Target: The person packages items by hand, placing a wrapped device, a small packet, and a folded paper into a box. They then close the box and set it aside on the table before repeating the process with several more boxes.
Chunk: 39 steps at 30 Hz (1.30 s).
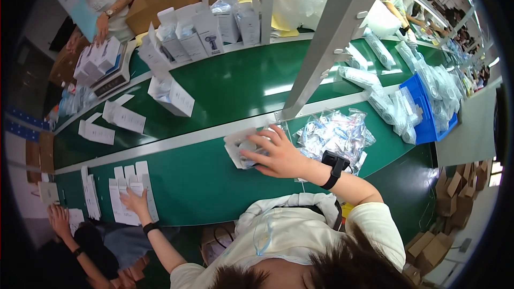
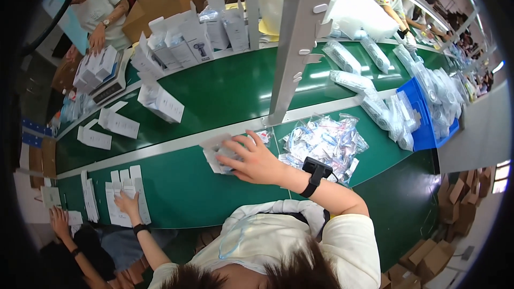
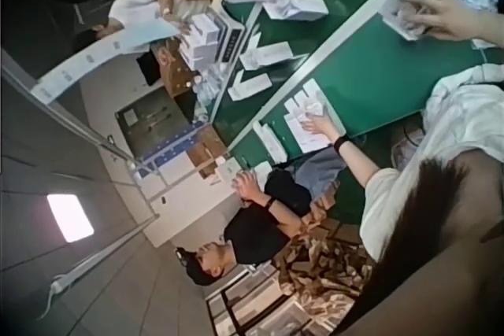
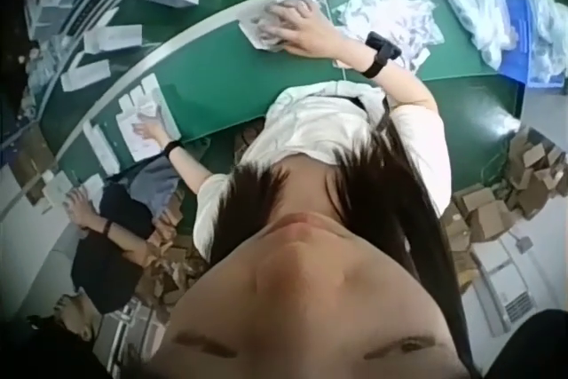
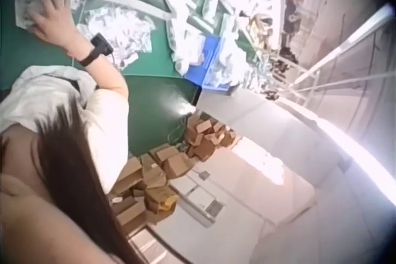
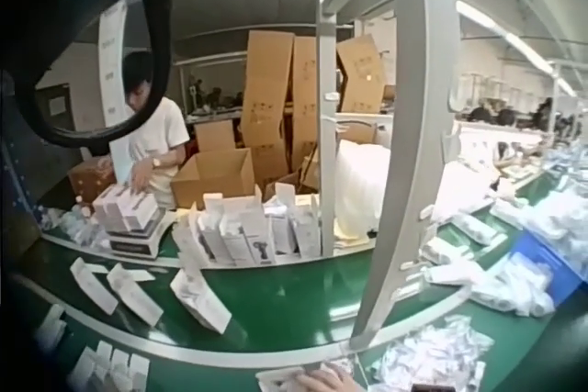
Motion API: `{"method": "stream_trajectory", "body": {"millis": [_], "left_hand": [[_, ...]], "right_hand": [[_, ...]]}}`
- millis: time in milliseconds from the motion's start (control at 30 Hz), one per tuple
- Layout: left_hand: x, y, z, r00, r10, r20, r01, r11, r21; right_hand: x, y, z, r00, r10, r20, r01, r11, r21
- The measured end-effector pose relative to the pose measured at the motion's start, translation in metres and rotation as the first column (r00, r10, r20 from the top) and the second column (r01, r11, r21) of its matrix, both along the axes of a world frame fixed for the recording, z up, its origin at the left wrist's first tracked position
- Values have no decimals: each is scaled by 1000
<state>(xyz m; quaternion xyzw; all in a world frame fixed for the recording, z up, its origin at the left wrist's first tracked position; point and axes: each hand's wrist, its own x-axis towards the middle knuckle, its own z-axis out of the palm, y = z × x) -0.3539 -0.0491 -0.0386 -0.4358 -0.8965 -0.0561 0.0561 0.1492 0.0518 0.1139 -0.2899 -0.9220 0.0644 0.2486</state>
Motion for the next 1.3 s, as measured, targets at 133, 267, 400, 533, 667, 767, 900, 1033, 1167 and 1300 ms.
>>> {"method": "stream_trajectory", "body": {"millis": [133, 267, 400, 533, 667, 767, 900, 1033, 1167, 1300], "left_hand": [[-6, -11, -2, 978, 205, 47, -178, 928, -328], [70, 4, 33, 987, 141, 74, -129, 980, -150], [121, 13, 53, 992, 72, 99, -72, 997, -6], [178, 24, 49, 870, -210, 446, 211, 976, 47], [207, 40, 52, 688, -279, 670, 414, 909, -46], [210, 55, 48, 522, -134, 842, 525, 829, -194], [191, 54, 6, 335, -507, 794, 628, 749, 212], [209, 46, 21, -116, -150, 982, 241, 955, 174], [235, 53, 64, -187, -294, 937, 57, 949, 309], [271, 80, 86, -91, -572, 815, -7, 819, 574]], "right_hand": [[8, -11, -22, 987, -121, -108, 105, 984, -145], [5, -7, -23, 996, -24, -90, 20, 999, -39], [-15, 0, -27, 1000, 9, 12, -9, 999, 35], [-14, 5, -4, 986, 120, 117, -101, 982, -158], [6, -4, -20, 986, 73, -148, -94, 985, -142], [5, -9, -64, 906, -82, -414, -65, 942, -329], [-8, 10, -77, 756, -363, -545, -187, 679, -710], [-18, 84, -57, 579, -530, -620, -110, 703, -703], [-29, 165, -75, 519, -533, -668, 55, 801, -597], [-25, 174, -100, 529, -629, -569, 318, 769, -554]]}}
